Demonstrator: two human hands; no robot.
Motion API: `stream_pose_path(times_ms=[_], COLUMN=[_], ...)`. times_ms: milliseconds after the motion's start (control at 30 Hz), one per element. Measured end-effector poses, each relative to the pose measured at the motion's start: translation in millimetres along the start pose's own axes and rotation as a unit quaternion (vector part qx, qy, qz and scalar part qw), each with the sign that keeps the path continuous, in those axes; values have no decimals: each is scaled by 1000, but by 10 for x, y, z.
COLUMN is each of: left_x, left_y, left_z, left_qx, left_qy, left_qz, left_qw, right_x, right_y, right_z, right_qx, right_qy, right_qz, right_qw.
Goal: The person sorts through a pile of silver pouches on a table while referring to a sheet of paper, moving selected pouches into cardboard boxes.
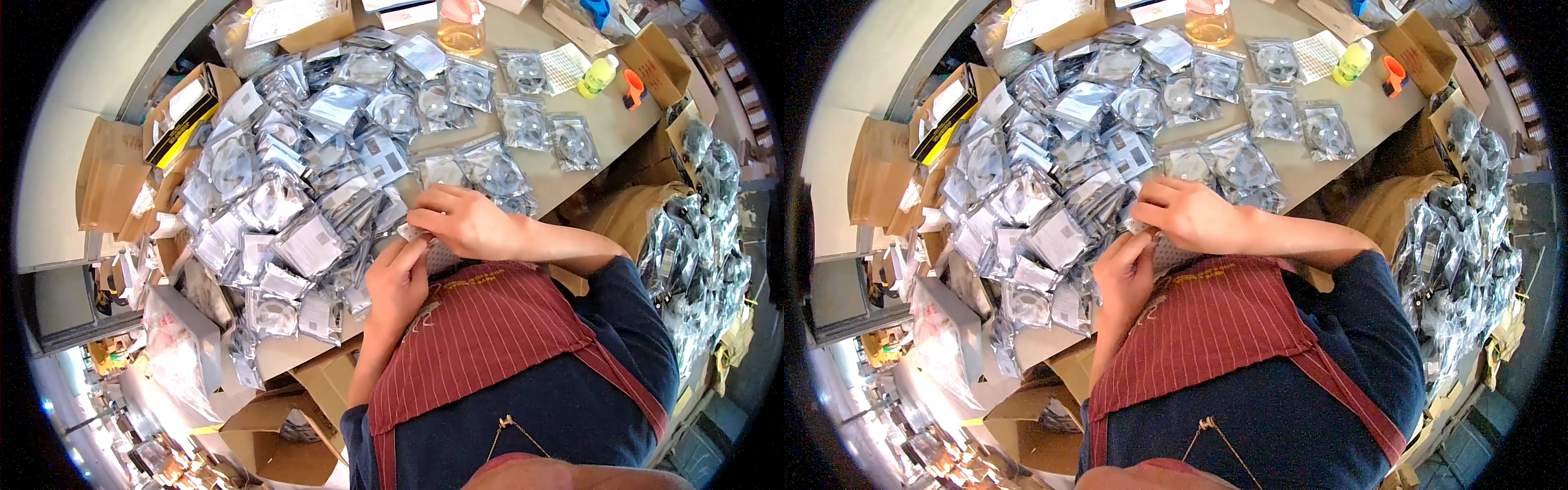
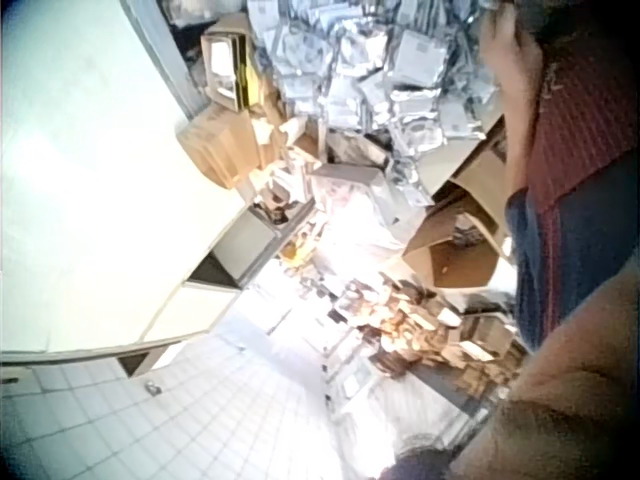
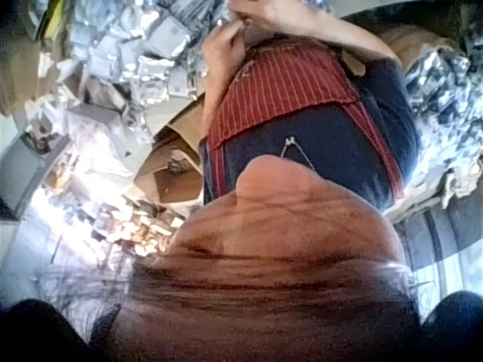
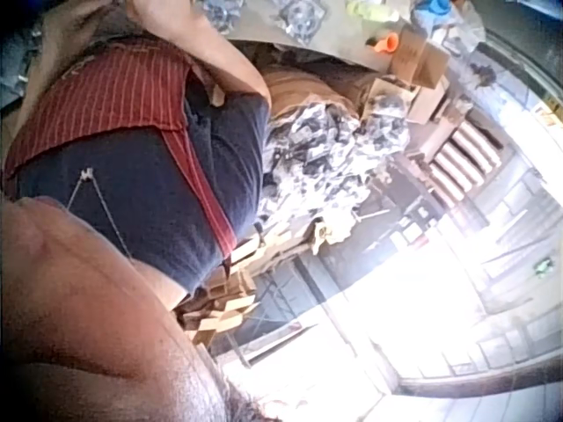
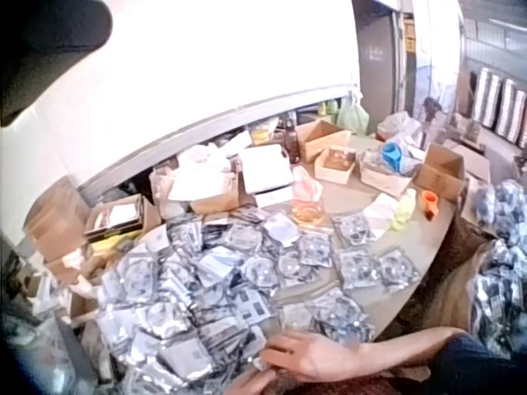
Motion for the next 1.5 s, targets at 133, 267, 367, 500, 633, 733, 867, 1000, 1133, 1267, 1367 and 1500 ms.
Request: stream_pose_path(times_ms=[133, 267, 367, 500, 633, 733, 867, 1000, 1133, 1267, 1367, 1500], left_x=[-27, 204, 414, 690, 826, 817, 860, 832, 775, 799, 852, 910], left_y=[10, -93, -240, -446, -588, -611, -693, -670, -631, -722, -819, -891], left_z=[-10, -43, -291, -670, -853, -904, -902, -842, -841, -876, -883, -813], left_qx=[-8, -40, -99, -227, -271, -285, -300, -298, -299, -310, -309, -277], left_qy=[-29, -97, -188, -236, -206, -208, -238, -237, -252, -259, -254, -242], left_qz=[-13, -57, -181, -307, -300, -284, -285, -298, -276, -289, -295, -309], left_qw=[999, 993, 960, 894, 891, 892, 879, 875, 878, 868, 868, 877], right_x=[-22, -311, -996, -1763, -2051, -2142, -1908, -1666, -1714, -1506, -1351, -938], right_y=[-48, -43, -281, -942, -1305, -1333, -990, -668, -657, -554, -489, -582], right_z=[3, -195, -487, -511, -254, -197, -223, 206, 685, 636, 480, 504], right_qx=[18, -6, 1, 156, 189, 192, 177, 157, 193, 177, 123, 198], right_qy=[31, 144, 150, -22, -92, -178, -222, -33, -104, -280, -200, 98], right_qz=[21, 103, 280, 347, 358, 377, 364, 290, 259, 122, 138, 153], right_qw=[999, 984, 948, 925, 910, 888, 887, 943, 941, 935, 962, 963])
Point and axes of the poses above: each hand's wrist, its own y-axis towards the middle knuckle, its own z-axis out of the palm, x = y × z, the point moved 5 cm from there along y, towards the middle knuckle, and after that the axes turned 1 degree about -y, right-handed, at the moved point
